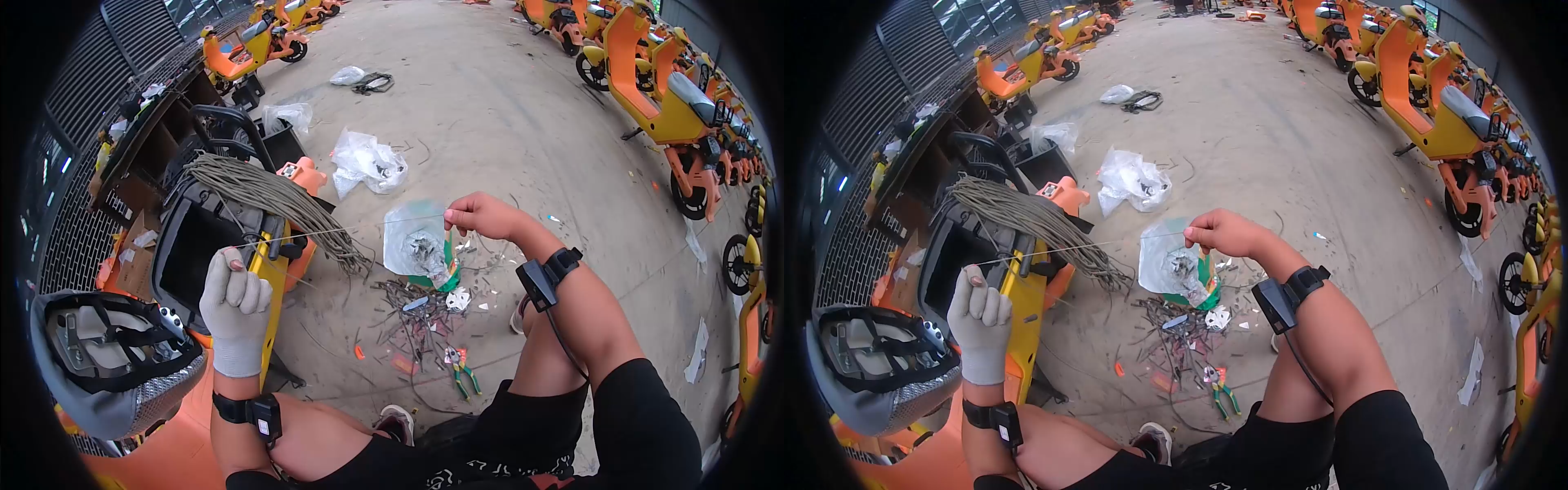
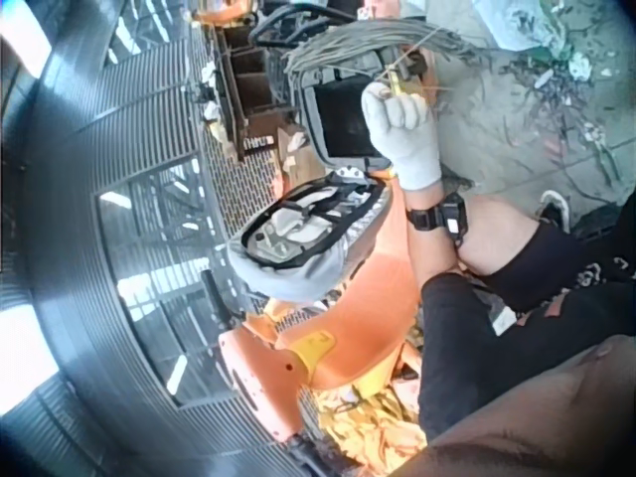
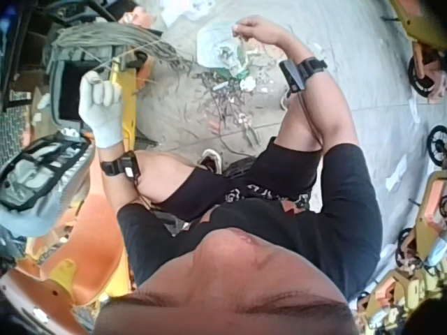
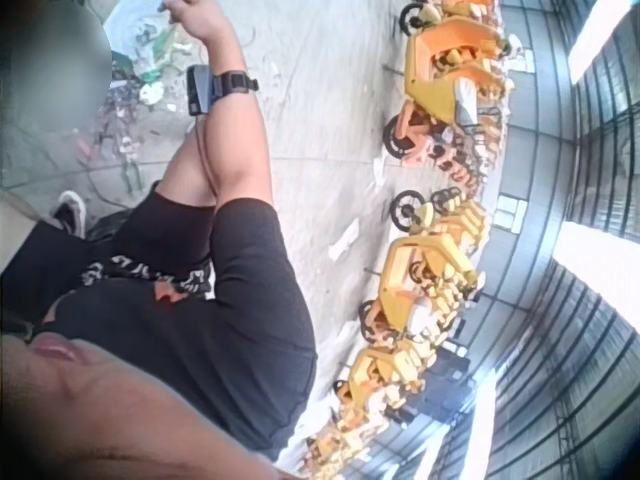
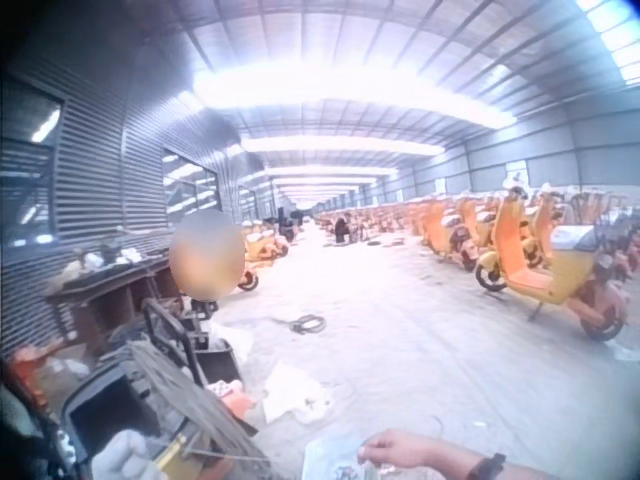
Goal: The person strips insulation from several wires and connects them using a pair of wire cutters while working on the electrical components of an electric scooter.
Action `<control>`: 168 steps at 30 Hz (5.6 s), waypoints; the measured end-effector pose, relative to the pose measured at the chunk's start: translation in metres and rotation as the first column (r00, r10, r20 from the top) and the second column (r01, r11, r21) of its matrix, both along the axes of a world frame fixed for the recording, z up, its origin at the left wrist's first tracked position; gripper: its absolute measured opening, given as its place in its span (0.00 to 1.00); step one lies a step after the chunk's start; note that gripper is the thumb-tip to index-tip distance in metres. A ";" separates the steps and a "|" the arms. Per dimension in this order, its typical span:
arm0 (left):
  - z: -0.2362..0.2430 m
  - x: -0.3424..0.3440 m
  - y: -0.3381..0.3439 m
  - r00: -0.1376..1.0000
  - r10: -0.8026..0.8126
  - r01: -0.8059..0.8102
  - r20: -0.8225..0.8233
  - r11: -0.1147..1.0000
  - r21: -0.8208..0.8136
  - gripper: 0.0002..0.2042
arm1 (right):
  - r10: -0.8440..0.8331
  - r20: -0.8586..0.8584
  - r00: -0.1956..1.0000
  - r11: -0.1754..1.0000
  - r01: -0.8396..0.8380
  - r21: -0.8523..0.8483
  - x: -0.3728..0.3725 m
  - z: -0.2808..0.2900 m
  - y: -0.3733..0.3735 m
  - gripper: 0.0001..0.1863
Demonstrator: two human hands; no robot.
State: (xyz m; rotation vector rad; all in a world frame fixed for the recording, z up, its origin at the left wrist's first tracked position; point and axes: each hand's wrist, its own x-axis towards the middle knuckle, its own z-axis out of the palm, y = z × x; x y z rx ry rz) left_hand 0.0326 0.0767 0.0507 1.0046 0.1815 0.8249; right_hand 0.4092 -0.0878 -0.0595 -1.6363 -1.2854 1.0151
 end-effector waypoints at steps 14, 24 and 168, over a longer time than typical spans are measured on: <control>0.008 -0.026 -0.012 0.934 0.201 -0.167 -0.296 0.976 0.138 0.12 | -0.050 0.187 0.981 0.997 0.060 -0.050 0.003 0.005 -0.024 0.16; -0.001 -0.040 -0.021 0.461 0.191 0.137 -0.867 0.950 0.282 0.12 | -0.578 0.303 0.757 0.815 0.527 0.240 0.022 0.008 -0.031 0.16; -0.016 0.021 -0.074 0.714 -0.232 0.259 -0.661 0.964 -0.058 0.13 | 0.289 0.150 0.946 0.895 -0.322 0.308 -0.138 0.037 -0.053 0.30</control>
